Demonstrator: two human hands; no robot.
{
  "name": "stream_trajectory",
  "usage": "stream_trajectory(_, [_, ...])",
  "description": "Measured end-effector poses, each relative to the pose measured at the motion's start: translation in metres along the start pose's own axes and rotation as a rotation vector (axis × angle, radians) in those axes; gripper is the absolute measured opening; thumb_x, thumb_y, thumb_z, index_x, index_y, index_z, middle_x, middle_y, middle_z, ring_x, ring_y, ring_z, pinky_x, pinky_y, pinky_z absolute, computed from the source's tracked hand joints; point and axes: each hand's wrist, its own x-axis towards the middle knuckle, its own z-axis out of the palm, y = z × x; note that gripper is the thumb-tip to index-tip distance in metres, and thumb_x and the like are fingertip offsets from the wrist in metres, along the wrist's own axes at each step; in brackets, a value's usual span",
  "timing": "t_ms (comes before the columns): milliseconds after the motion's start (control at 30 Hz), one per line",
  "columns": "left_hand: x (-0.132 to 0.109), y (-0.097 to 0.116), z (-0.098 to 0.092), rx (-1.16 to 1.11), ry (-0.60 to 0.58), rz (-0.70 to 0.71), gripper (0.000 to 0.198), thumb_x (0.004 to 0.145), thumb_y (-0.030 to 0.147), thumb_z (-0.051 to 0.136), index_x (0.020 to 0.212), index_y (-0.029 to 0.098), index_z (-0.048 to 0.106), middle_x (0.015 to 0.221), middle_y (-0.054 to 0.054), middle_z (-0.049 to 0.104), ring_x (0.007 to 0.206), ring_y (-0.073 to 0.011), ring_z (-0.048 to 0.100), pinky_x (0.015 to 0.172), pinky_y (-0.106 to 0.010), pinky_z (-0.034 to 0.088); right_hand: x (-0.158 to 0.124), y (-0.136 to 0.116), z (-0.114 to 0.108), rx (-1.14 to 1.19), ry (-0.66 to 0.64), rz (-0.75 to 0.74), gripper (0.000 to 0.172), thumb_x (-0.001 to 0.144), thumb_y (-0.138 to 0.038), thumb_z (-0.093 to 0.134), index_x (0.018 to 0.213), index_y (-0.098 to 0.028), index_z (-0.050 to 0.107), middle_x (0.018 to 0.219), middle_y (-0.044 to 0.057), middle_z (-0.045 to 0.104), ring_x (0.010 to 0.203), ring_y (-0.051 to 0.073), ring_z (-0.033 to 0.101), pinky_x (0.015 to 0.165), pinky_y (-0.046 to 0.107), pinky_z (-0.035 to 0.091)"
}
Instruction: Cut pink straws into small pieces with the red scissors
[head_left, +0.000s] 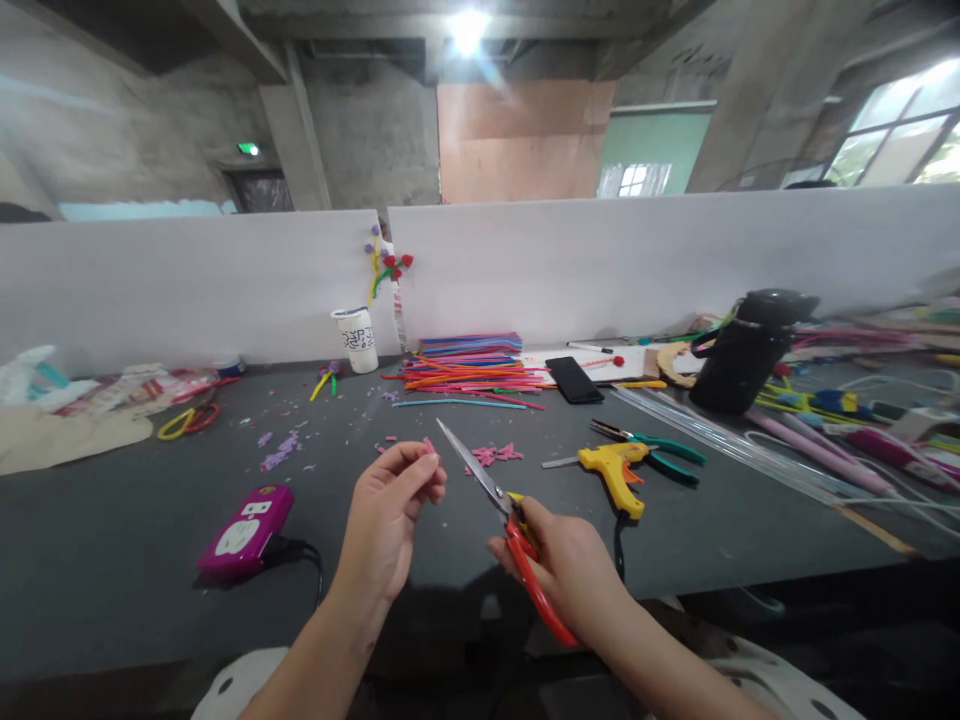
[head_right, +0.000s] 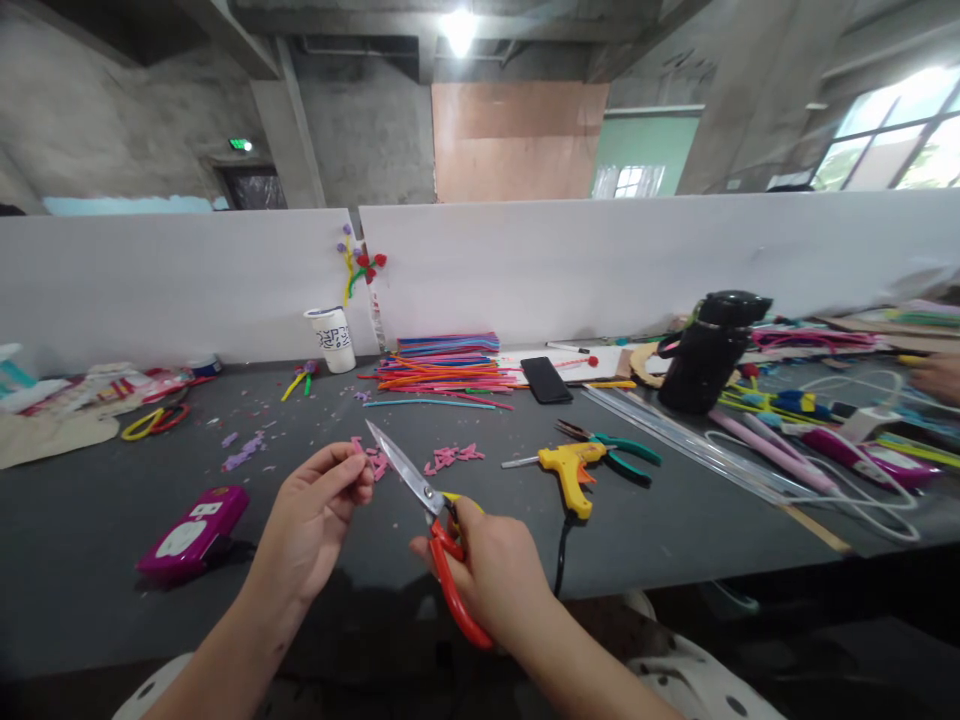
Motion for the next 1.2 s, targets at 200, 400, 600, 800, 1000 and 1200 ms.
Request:
stream_trajectory(200, [0.001,0.000,0.000,0.001,0.018,-0.001,0.006,0.063,0.019,0.061,0.066,0.015,0.058,0.060,0.002,0.056,0.054,-0.0060,0.048,0.050,-0.016,0.037,-0.001,-0.002,-0.001,0.042,0.002,-0.017,0.025,0.073,-0.046,0.046,0.072,-0.021,0.044,0.053,-0.002,0.053,0.048,0.014,0.049,0.045,0.020,0.024])
stream_trajectory(400, [-0.001,-0.007,0.002,0.083,-0.078,-0.025,0.006,0.066,0.019,0.059,0.068,0.014,0.057,0.059,0.002,0.054,0.053,-0.0068,0.047,0.051,-0.018,0.037,0.003,-0.001,-0.001,0.471,-0.033,0.064,0.025,0.078,-0.043,0.039,0.065,-0.020,0.040,0.050,-0.005,0.043,0.042,0.009,0.040,0.043,0.019,0.028])
stream_trajectory(600, [-0.001,-0.017,0.007,0.238,-0.175,-0.082,0.007,0.066,0.021,0.058,0.065,0.015,0.054,0.055,0.002,0.052,0.050,-0.0083,0.046,0.051,-0.020,0.036,0.016,-0.003,-0.008,0.859,-0.021,0.194,0.014,0.073,-0.032,0.044,0.070,-0.019,0.046,0.036,-0.010,0.037,0.034,0.008,0.040,0.045,0.022,0.039])
stream_trajectory(800, [-0.003,-0.025,0.007,0.630,-0.187,0.044,0.008,0.065,0.023,0.056,0.064,0.016,0.053,0.054,0.003,0.049,0.051,-0.0098,0.044,0.051,-0.022,0.035,0.029,-0.011,-0.013,1.027,-0.022,0.243,0.014,0.065,-0.030,0.049,0.072,-0.018,0.047,0.032,-0.011,0.036,0.031,0.008,0.041,0.036,0.018,0.036])
stream_trajectory(1000, [-0.004,-0.030,0.008,0.721,-0.237,0.041,0.010,0.066,0.024,0.054,0.060,0.016,0.053,0.052,0.004,0.048,0.050,-0.0093,0.042,0.049,-0.021,0.033,0.033,-0.014,-0.011,1.009,-0.067,0.295,0.009,0.063,-0.024,0.050,0.068,-0.018,0.048,0.040,-0.009,0.045,0.027,0.004,0.036,0.026,0.014,0.027])
stream_trajectory(1200, [-0.005,-0.024,0.009,0.324,-0.333,-0.249,0.010,0.068,0.022,0.054,0.068,0.012,0.058,0.059,-0.002,0.058,0.052,-0.0102,0.049,0.053,-0.023,0.038,0.032,-0.003,-0.009,1.100,-0.138,0.140,0.007,0.069,-0.024,0.045,0.069,-0.018,0.048,0.033,-0.011,0.037,0.026,0.005,0.034,0.029,0.016,0.029])
